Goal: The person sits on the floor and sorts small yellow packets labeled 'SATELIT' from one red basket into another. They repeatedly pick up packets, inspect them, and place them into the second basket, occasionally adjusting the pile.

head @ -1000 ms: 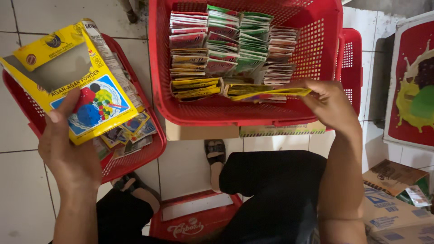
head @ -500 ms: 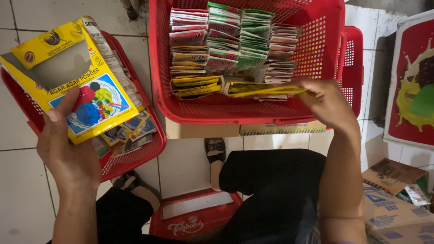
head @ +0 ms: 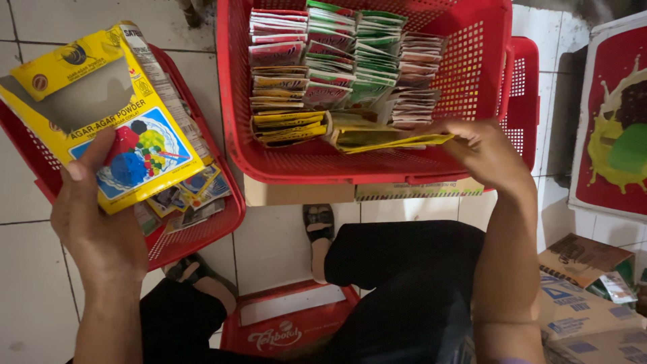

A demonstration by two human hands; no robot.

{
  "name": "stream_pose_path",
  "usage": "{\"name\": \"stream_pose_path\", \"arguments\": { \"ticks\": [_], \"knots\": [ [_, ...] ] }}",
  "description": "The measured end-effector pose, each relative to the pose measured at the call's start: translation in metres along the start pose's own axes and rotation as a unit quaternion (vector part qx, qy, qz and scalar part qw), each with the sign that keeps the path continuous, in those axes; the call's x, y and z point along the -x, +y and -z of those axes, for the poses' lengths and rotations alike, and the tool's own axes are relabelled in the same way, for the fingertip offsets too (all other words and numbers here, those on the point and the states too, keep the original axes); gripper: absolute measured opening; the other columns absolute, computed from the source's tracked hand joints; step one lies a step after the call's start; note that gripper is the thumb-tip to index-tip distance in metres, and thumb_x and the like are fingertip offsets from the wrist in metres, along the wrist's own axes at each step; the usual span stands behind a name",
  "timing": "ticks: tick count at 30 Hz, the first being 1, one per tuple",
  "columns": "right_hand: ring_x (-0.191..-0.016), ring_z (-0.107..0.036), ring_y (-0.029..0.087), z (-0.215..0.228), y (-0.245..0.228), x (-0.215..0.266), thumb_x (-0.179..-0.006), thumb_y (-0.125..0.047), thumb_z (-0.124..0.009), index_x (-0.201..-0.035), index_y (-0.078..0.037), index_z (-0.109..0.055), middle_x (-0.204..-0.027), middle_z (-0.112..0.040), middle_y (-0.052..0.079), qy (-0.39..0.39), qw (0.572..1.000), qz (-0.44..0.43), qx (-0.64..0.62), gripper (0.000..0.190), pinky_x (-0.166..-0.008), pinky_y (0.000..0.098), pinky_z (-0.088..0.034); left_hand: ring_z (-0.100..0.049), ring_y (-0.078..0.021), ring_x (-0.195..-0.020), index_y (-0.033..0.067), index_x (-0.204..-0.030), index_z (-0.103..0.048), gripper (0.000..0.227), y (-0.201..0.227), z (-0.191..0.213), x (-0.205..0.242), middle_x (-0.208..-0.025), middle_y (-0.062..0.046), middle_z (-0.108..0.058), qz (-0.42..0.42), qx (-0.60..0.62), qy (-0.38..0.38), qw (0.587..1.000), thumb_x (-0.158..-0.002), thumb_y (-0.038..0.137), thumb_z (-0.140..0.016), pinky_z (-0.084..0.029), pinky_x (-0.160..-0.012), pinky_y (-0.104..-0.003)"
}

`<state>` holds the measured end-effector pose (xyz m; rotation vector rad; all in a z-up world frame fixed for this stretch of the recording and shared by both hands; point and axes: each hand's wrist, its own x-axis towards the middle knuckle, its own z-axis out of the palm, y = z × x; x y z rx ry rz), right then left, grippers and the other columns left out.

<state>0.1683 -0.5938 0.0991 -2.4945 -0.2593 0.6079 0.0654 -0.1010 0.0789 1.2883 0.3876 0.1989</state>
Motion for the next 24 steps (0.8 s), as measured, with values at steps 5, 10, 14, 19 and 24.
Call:
{"name": "stream_pose_path", "arguments": {
  "ticks": [5,10,14,19,24],
  "knots": [
    [-0.079,-0.075,0.02,-0.001,-0.024,-0.004,-0.095,-0.002,-0.067,-0.114,-0.009,-0.075,-0.1,-0.079,0.011,0.01,0.999,-0.018,0.046,0.021,-0.077,0.0348,-0.06,-0.052,-0.0248,-0.144,-0.0129,-0.147,-0.052,0.067,-0.002,0.001,0.0,-0.152,-0.019,-0.053,-0.004,0.01,-0.002,1.0,-0.115,0.046,-0.056,-0.039,-0.128,-0.044],
    [-0.088,-0.076,0.022,-0.007,-0.042,-0.006,-0.09,0.0,-0.068,-0.117,-0.013,-0.075,-0.112,-0.078,0.008,0.023,0.996,0.026,0.078,0.032,-0.081,0.0371,-0.061,-0.051,-0.0246,-0.144,-0.0126,-0.147,-0.052,0.066,-0.002,0.001,-0.001,-0.153,-0.018,-0.053,-0.007,0.007,0.001,1.0,-0.115,0.045,-0.056,-0.04,-0.128,-0.044],
    [-0.085,-0.076,0.025,-0.016,-0.052,-0.011,-0.087,0.002,-0.068,-0.119,-0.017,-0.075,-0.116,-0.076,0.007,0.004,0.991,0.052,0.125,0.038,-0.081,0.0387,-0.062,-0.052,-0.0247,-0.144,-0.0122,-0.147,-0.052,0.067,-0.001,0.002,-0.001,-0.151,-0.019,-0.054,-0.002,0.003,0.004,1.0,-0.114,0.046,-0.056,-0.04,-0.128,-0.044],
    [-0.079,-0.074,0.031,-0.029,-0.075,-0.014,-0.081,-0.001,-0.07,-0.12,-0.019,-0.077,-0.101,-0.076,0.014,0.007,0.98,0.082,0.182,0.043,-0.075,0.0422,-0.06,-0.051,-0.0241,-0.144,-0.0123,-0.148,-0.052,0.068,0.0,0.001,0.001,-0.152,-0.018,-0.053,-0.004,-0.004,0.001,1.0,-0.115,0.047,-0.055,-0.039,-0.128,-0.043],
    [-0.07,-0.077,0.027,-0.042,-0.085,-0.03,-0.093,0.0,-0.057,-0.127,-0.021,-0.072,-0.096,-0.075,0.012,-0.127,0.971,-0.083,0.187,0.043,-0.072,0.0374,-0.063,-0.052,-0.0244,-0.143,-0.0131,-0.148,-0.051,0.067,-0.002,0.002,-0.001,-0.151,-0.019,-0.054,-0.007,0.001,-0.001,1.0,-0.115,0.046,-0.056,-0.039,-0.128,-0.043]
  ]
}}
